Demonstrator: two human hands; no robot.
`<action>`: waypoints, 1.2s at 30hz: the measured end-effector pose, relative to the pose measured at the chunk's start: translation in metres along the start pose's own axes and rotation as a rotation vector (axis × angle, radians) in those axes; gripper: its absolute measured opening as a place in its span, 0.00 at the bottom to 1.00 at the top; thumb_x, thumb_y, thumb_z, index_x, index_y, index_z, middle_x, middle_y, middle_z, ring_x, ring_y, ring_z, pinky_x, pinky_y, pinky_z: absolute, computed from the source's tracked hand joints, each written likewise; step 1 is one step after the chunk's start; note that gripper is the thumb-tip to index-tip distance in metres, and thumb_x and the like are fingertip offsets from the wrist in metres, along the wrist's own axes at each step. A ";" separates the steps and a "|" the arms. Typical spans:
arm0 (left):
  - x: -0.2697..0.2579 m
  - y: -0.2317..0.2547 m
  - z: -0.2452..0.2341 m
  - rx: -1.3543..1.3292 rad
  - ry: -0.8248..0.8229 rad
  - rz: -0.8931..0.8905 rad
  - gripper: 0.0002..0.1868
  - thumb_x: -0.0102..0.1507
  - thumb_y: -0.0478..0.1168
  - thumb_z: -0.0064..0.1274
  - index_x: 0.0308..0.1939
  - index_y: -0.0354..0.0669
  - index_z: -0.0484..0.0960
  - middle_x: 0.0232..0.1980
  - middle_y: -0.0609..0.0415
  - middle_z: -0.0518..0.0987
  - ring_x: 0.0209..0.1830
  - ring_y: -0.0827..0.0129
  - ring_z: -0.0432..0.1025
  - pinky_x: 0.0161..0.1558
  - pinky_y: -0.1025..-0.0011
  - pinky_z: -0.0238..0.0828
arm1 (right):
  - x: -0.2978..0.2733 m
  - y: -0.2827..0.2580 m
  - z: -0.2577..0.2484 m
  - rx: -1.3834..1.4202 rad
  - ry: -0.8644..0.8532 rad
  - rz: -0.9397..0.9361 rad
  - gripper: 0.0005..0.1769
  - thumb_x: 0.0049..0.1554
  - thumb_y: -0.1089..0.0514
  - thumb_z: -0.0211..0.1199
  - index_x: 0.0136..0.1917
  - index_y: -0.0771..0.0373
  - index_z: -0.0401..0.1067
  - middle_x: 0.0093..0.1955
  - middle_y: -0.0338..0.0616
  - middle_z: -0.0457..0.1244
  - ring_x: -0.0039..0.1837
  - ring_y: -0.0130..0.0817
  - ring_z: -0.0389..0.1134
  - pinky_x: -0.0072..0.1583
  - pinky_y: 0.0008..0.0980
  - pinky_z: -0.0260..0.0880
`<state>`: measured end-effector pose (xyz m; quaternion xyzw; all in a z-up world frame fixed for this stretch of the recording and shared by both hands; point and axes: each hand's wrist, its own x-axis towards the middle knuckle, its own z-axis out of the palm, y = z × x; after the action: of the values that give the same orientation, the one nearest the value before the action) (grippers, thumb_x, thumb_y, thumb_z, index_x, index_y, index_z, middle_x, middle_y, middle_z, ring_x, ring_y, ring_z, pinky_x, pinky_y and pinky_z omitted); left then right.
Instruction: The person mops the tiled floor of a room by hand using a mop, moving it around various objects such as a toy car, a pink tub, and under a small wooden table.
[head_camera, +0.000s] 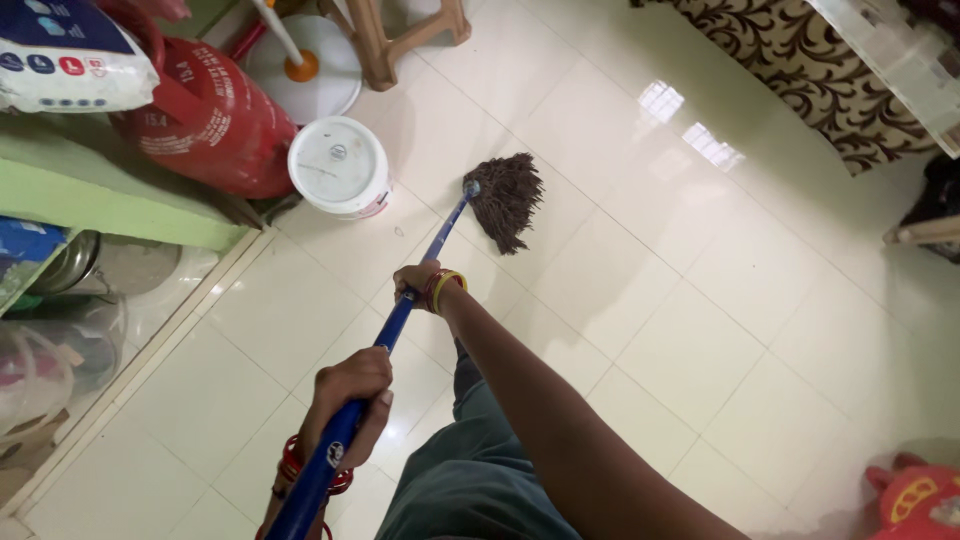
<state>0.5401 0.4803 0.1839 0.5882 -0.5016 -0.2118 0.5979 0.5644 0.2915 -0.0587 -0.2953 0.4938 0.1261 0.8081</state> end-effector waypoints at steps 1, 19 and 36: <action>0.008 -0.005 -0.008 0.000 0.009 -0.005 0.05 0.52 0.23 0.45 0.26 0.33 0.70 0.26 0.48 0.72 0.28 0.65 0.70 0.35 0.69 0.68 | 0.007 -0.011 0.008 -0.008 -0.001 0.007 0.08 0.52 0.73 0.59 0.33 0.67 0.64 0.30 0.45 0.61 0.32 0.34 0.66 0.34 0.32 0.73; 0.148 -0.103 -0.074 0.219 0.107 -0.088 0.11 0.47 0.24 0.51 0.20 0.43 0.69 0.20 0.55 0.70 0.21 0.68 0.68 0.30 0.70 0.67 | 0.205 -0.160 0.080 -0.307 -0.180 0.136 0.11 0.51 0.70 0.61 0.30 0.63 0.65 0.27 0.42 0.60 0.31 0.36 0.67 0.36 0.36 0.74; 0.158 -0.129 -0.085 0.002 0.692 0.013 0.04 0.58 0.26 0.44 0.28 0.33 0.69 0.27 0.50 0.72 0.26 0.68 0.66 0.39 0.70 0.66 | 0.174 -0.181 0.129 -0.443 -0.213 -0.189 0.13 0.53 0.60 0.61 0.52 0.61 0.68 0.34 0.46 0.58 0.30 0.37 0.62 0.34 0.42 0.69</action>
<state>0.7199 0.3602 0.1374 0.6227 -0.2729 0.0046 0.7333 0.8311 0.2099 -0.1035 -0.4951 0.3366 0.1856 0.7792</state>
